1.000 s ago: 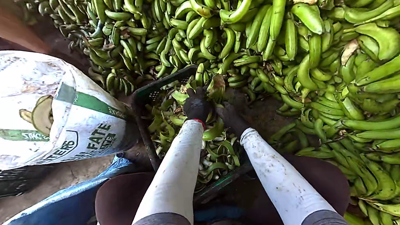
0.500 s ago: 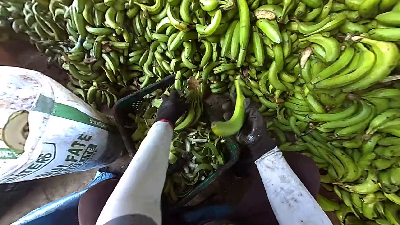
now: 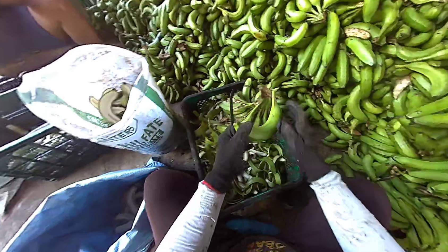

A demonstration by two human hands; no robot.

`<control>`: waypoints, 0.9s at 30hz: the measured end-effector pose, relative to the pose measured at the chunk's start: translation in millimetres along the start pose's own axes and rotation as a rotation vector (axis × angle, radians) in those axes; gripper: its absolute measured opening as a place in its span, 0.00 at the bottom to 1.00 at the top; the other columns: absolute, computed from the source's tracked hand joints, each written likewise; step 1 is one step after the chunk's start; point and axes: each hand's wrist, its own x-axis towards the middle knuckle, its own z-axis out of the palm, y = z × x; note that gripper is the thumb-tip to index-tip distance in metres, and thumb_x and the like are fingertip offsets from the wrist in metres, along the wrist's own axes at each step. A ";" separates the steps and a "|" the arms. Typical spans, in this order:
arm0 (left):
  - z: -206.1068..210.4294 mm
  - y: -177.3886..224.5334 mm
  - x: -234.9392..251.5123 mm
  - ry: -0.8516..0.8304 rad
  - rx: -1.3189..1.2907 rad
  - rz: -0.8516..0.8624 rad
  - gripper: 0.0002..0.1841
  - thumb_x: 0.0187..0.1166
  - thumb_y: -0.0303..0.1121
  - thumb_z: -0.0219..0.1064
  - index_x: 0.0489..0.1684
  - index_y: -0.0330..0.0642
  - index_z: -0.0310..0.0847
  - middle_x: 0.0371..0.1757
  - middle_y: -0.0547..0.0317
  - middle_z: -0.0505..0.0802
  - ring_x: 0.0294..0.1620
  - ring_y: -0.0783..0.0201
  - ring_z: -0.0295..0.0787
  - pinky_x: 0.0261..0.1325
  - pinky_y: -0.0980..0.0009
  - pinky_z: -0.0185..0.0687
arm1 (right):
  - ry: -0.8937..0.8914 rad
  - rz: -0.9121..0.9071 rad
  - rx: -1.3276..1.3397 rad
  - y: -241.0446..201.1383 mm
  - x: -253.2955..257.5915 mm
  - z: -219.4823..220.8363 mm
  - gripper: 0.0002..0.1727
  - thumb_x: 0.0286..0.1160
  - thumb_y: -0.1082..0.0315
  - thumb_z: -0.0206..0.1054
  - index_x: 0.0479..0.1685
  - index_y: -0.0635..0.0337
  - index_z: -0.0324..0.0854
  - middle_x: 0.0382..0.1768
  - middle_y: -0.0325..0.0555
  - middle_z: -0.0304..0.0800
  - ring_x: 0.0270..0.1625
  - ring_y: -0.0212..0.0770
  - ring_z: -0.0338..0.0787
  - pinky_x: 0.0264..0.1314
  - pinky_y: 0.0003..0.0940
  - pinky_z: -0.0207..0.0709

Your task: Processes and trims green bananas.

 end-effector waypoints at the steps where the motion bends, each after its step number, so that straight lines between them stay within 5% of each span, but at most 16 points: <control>1: -1.5 6.4 -1.5 0.026 0.003 -0.007 0.17 0.87 0.50 0.62 0.46 0.45 0.80 0.31 0.61 0.87 0.31 0.68 0.84 0.38 0.69 0.85 | -0.003 -0.193 -0.208 -4.0 1.7 -0.8 0.37 0.78 0.50 0.64 0.86 0.55 0.65 0.83 0.55 0.70 0.85 0.53 0.70 0.84 0.57 0.68; 4: -2.1 16.9 -9.9 -0.004 -0.013 -0.032 0.16 0.88 0.50 0.60 0.51 0.47 0.81 0.30 0.66 0.84 0.27 0.73 0.79 0.35 0.74 0.81 | 0.013 -0.498 -0.579 -15.2 -3.2 18.1 0.39 0.72 0.38 0.61 0.85 0.43 0.70 0.84 0.57 0.70 0.85 0.63 0.69 0.78 0.68 0.66; 6: -2.1 18.8 -7.4 -0.056 -0.011 -0.073 0.15 0.86 0.49 0.63 0.49 0.47 0.81 0.27 0.67 0.83 0.25 0.74 0.77 0.32 0.76 0.78 | 0.016 -0.511 -0.547 -16.9 0.6 27.7 0.30 0.74 0.48 0.66 0.74 0.52 0.80 0.71 0.63 0.82 0.71 0.69 0.82 0.63 0.69 0.76; 8: -18.2 25.6 -4.3 -0.070 0.212 -0.099 0.25 0.87 0.57 0.57 0.69 0.48 0.76 0.38 0.60 0.85 0.32 0.68 0.81 0.38 0.69 0.81 | -0.087 -0.355 -0.414 -14.6 7.5 28.7 0.30 0.74 0.54 0.68 0.72 0.62 0.80 0.62 0.67 0.85 0.61 0.69 0.88 0.56 0.69 0.80; 11: -67.1 33.4 9.0 0.103 0.547 -0.116 0.30 0.92 0.56 0.47 0.81 0.45 0.68 0.60 0.44 0.89 0.53 0.52 0.89 0.55 0.48 0.86 | -0.183 0.073 -0.041 0.1 15.4 21.3 0.32 0.75 0.57 0.69 0.76 0.65 0.71 0.57 0.60 0.88 0.56 0.53 0.91 0.61 0.57 0.83; 13: -113.4 21.1 18.8 0.207 0.766 -0.063 0.24 0.90 0.53 0.50 0.72 0.47 0.74 0.50 0.44 0.90 0.46 0.49 0.89 0.46 0.44 0.84 | -0.108 0.267 0.388 7.9 21.5 18.0 0.30 0.76 0.65 0.66 0.80 0.58 0.67 0.59 0.49 0.88 0.56 0.41 0.90 0.61 0.42 0.86; 15: -142.4 20.8 40.0 0.236 0.948 -0.106 0.20 0.90 0.48 0.55 0.66 0.43 0.79 0.54 0.40 0.90 0.55 0.43 0.88 0.56 0.38 0.82 | 0.001 0.382 0.887 1.3 28.4 13.1 0.23 0.84 0.73 0.53 0.77 0.53 0.68 0.58 0.46 0.87 0.57 0.41 0.90 0.59 0.42 0.87; 17: -150.6 26.9 63.5 0.258 1.063 -0.122 0.18 0.89 0.42 0.58 0.65 0.40 0.82 0.62 0.35 0.86 0.66 0.37 0.82 0.67 0.36 0.76 | 0.037 0.415 1.170 -0.4 33.7 6.8 0.19 0.91 0.65 0.42 0.73 0.47 0.70 0.55 0.43 0.89 0.57 0.44 0.91 0.60 0.47 0.87; 20: -153.4 24.8 103.9 0.305 1.281 -0.173 0.20 0.91 0.47 0.53 0.68 0.46 0.83 0.64 0.38 0.88 0.68 0.37 0.83 0.69 0.33 0.75 | 0.116 0.536 1.034 -3.6 35.6 3.4 0.20 0.90 0.69 0.48 0.77 0.48 0.65 0.52 0.45 0.87 0.52 0.44 0.92 0.58 0.48 0.89; 22: -151.9 16.6 134.0 0.349 1.401 -0.234 0.22 0.91 0.52 0.51 0.68 0.51 0.83 0.67 0.42 0.88 0.70 0.38 0.83 0.68 0.32 0.74 | 0.096 0.556 0.845 -2.5 36.0 3.0 0.31 0.79 0.74 0.60 0.82 0.52 0.59 0.52 0.48 0.87 0.49 0.43 0.93 0.55 0.43 0.91; 27: -155.4 -15.3 194.7 0.408 1.536 -0.297 0.22 0.89 0.49 0.54 0.65 0.45 0.84 0.69 0.38 0.86 0.73 0.33 0.78 0.65 0.32 0.75 | 0.034 0.522 0.712 2.9 34.4 0.2 0.35 0.72 0.74 0.64 0.82 0.57 0.57 0.49 0.45 0.89 0.48 0.37 0.93 0.56 0.34 0.90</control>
